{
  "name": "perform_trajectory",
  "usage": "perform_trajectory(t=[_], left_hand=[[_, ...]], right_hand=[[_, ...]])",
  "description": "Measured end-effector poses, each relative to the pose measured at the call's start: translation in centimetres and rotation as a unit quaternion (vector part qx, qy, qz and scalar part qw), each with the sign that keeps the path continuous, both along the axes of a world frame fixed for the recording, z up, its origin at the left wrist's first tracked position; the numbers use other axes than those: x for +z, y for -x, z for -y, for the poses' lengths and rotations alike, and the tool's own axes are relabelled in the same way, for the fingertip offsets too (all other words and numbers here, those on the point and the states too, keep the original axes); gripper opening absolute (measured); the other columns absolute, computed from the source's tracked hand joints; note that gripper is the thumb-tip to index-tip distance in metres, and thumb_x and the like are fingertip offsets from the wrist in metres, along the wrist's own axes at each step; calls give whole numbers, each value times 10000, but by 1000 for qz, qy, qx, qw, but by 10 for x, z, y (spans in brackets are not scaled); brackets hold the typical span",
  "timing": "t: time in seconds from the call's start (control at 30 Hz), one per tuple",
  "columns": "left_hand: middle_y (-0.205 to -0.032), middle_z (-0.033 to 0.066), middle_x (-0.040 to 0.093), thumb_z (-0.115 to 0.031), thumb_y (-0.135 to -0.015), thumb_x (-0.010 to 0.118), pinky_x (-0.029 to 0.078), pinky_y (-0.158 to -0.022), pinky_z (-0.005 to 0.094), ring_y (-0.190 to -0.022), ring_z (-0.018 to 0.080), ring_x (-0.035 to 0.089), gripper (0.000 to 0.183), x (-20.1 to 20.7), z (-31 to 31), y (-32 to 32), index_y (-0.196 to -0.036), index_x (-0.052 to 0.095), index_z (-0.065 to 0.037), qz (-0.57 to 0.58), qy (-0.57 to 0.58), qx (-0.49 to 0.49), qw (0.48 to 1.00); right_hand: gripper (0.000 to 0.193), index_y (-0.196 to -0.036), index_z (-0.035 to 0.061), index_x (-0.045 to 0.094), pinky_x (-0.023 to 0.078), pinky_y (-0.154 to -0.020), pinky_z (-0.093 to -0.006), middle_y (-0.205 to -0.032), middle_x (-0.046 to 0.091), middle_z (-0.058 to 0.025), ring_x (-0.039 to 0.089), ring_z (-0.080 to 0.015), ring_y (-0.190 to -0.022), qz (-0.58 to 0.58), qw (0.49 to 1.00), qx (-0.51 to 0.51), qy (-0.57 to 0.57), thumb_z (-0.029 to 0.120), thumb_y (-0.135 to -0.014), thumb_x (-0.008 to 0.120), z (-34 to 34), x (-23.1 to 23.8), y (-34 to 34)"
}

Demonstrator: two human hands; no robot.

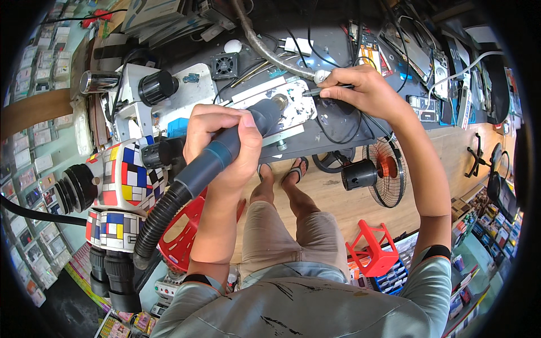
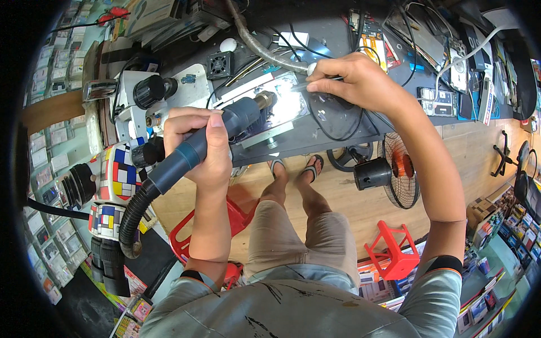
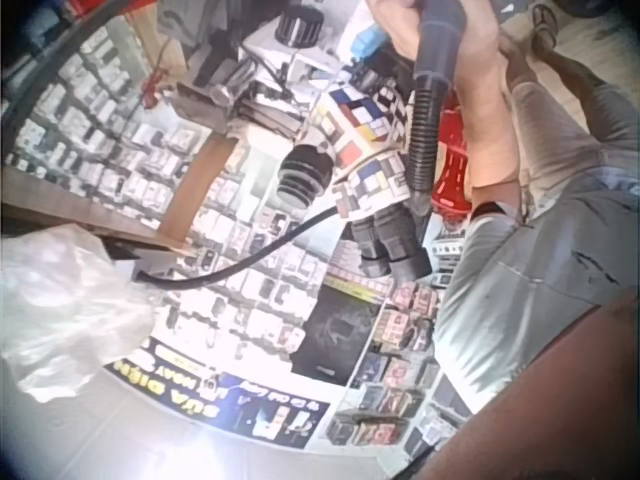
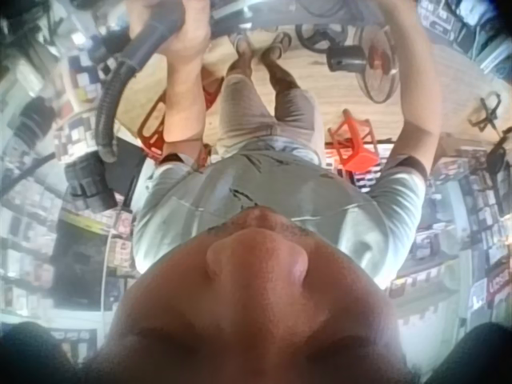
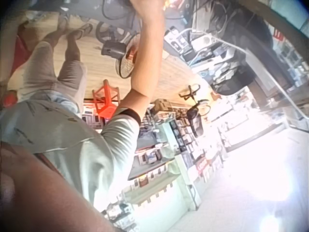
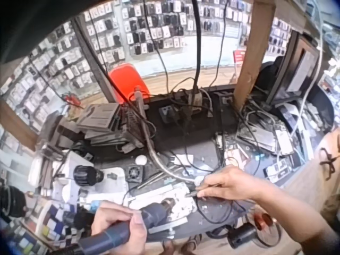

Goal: The person uses a hot air gun and tweezers to work on a small circuit board placed on a workbench. They repeatedly apply heat and adjust components with tweezers, then briefly adjust a nearby power supply unit.

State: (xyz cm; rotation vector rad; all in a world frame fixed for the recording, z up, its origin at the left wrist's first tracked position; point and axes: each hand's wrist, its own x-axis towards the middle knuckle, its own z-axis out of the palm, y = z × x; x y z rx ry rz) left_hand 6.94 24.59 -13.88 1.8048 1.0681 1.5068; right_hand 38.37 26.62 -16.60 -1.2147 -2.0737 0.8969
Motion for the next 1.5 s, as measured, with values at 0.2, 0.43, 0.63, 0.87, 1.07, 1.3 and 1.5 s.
perform_trajectory(t=[0.2,0.43,0.63,0.87,1.07,1.3,1.5], left_hand=[[-964,134,701,-30,-971,800,559,-792,323,-828,188,670,201,0,0,0,-1007,602,-19,-11,-5,1,1000],[-935,119,719,-11,-897,833,597,-749,332,-800,208,726,230,9,1,1,-981,619,-29,-27,-30,20,999],[-941,122,724,-11,-896,834,600,-753,331,-809,212,732,229,17,-1,3,-981,623,-31,-52,-34,22,998],[-938,122,728,-16,-893,846,596,-753,330,-811,212,731,231,15,1,3,-972,629,-28,-46,-25,22,998],[-937,123,713,-12,-930,823,560,-772,321,-807,191,683,215,8,-1,-2,-979,614,-26,-41,-25,9,999],[-935,130,702,-20,-956,805,523,-772,312,-809,178,647,204,6,-3,0,-984,602,-22,-28,-8,2,1000],[-937,133,696,-26,-958,805,529,-778,314,-812,178,648,206,5,-3,3,-985,601,-19,-27,-5,6,1000]], right_hand=[[198,-1000,30,765,562,-685,-373,-838,786,-127,754,-271,-733,-21,997,-38,58,213,-1011,841,7,10,9],[201,-989,6,759,518,-687,-347,-808,751,-105,668,-221,-702,37,991,-48,121,193,-1023,825,5,29,12],[241,-957,37,753,471,-597,-412,-651,647,-159,612,-315,-577,56,995,-45,74,261,-1016,818,1,40,18],[251,-957,32,754,491,-617,-429,-653,652,-168,641,-332,-601,90,991,-45,90,270,-1009,817,-2,51,24],[202,-990,39,771,518,-634,-410,-725,715,-155,692,-317,-646,33,995,-36,82,230,-1004,835,3,29,12],[212,-1016,31,783,582,-715,-379,-878,807,-123,779,-315,-782,-48,998,-17,25,231,-994,851,2,-11,2],[204,-1027,31,791,583,-731,-389,-871,802,-133,773,-323,-781,-5,1000,13,-26,226,-1002,842,-7,-5,2]])
